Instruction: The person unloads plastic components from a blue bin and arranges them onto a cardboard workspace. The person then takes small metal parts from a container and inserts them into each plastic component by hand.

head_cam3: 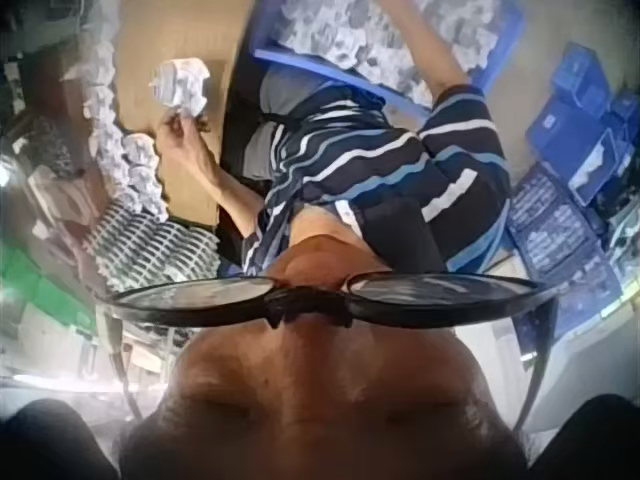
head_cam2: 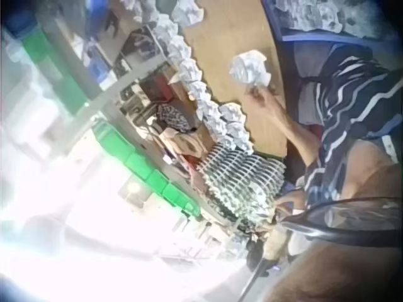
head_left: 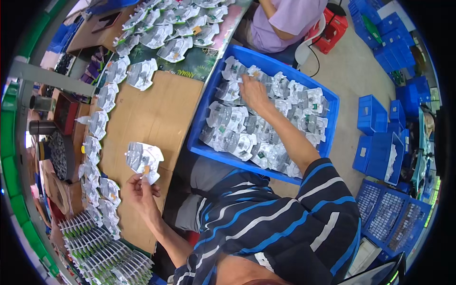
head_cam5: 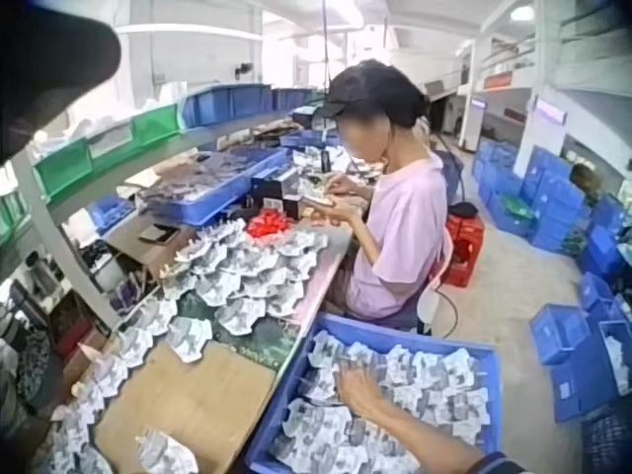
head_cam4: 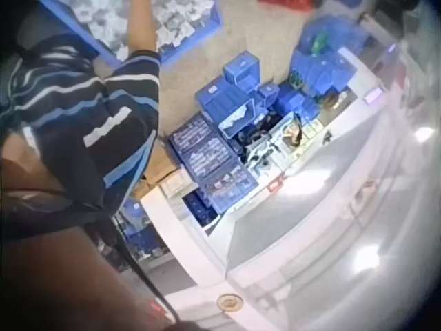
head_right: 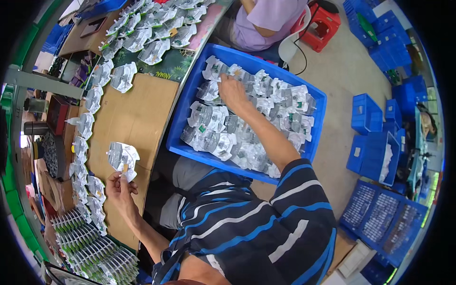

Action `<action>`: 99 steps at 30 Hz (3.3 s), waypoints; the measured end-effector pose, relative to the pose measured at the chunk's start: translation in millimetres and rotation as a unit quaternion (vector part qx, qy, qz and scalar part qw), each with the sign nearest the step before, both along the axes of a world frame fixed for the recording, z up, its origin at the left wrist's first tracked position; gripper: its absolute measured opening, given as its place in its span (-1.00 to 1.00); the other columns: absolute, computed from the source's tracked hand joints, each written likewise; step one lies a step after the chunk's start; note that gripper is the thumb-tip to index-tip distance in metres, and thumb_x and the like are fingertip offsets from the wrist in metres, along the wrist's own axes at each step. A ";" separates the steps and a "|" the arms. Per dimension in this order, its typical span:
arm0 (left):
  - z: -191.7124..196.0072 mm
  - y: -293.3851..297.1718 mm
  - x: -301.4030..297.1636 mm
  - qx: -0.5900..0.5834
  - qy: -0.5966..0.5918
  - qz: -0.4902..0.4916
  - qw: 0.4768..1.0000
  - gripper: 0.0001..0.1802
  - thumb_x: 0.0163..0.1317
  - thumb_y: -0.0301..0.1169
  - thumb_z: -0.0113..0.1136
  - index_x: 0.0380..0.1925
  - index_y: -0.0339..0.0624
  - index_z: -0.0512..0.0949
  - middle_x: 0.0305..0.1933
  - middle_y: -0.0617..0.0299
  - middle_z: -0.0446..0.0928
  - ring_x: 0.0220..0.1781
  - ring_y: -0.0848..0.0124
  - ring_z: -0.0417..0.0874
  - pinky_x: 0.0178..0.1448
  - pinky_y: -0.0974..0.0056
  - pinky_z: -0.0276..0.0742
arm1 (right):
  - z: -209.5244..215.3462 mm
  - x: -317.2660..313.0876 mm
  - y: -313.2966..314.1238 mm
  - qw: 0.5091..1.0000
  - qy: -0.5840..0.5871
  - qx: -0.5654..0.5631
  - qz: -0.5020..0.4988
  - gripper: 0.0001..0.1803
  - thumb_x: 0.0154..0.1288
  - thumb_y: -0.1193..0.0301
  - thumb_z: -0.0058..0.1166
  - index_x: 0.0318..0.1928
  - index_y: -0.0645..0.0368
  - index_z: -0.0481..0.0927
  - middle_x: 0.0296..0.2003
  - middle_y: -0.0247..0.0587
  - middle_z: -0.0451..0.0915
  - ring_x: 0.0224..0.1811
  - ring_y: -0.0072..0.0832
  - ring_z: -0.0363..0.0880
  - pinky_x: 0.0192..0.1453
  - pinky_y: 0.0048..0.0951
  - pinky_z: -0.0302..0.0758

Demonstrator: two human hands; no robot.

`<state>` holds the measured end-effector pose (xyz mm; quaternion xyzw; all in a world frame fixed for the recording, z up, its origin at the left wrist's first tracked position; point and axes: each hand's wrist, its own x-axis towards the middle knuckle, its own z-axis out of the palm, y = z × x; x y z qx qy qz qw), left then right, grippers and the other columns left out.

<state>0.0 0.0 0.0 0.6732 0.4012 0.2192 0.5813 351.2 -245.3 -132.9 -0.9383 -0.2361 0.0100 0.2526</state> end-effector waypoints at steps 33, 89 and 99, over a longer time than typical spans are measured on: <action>-28.7 -116.8 53.6 -0.095 0.069 -0.289 0.950 -0.68 0.39 -0.47 0.10 0.08 -0.39 0.45 -0.22 0.10 0.63 -0.28 0.44 0.67 -0.21 0.36 0.59 | -3.4 -30.1 -88.5 0.992 -0.038 -0.034 -0.115 -0.70 0.35 0.37 0.06 -0.01 0.30 0.53 -0.29 0.26 0.64 -0.26 0.18 0.62 -0.15 0.06 0.53; -43.7 42.5 -137.3 0.101 0.133 0.259 0.951 -0.58 0.39 -0.31 0.13 0.10 -0.36 0.33 -0.38 0.13 0.57 -0.54 0.54 0.49 -0.53 0.47 0.35 | 34.3 -154.4 15.9 0.640 0.569 0.496 -0.143 -0.79 0.28 0.53 0.21 -0.12 0.33 0.50 -0.31 -0.18 0.60 -0.34 -0.51 0.62 -0.32 -0.55 0.55; -28.0 29.5 -128.5 0.038 0.069 0.232 0.970 -0.56 0.37 -0.48 0.00 0.24 -0.25 0.34 -0.42 0.22 0.50 -0.52 0.58 0.44 -0.50 0.49 0.34 | -29.8 -138.2 61.6 0.472 0.588 0.598 -0.271 -0.69 0.28 0.70 0.11 0.01 0.39 0.39 -0.14 0.00 0.56 -0.14 -0.26 0.64 0.02 -0.35 0.67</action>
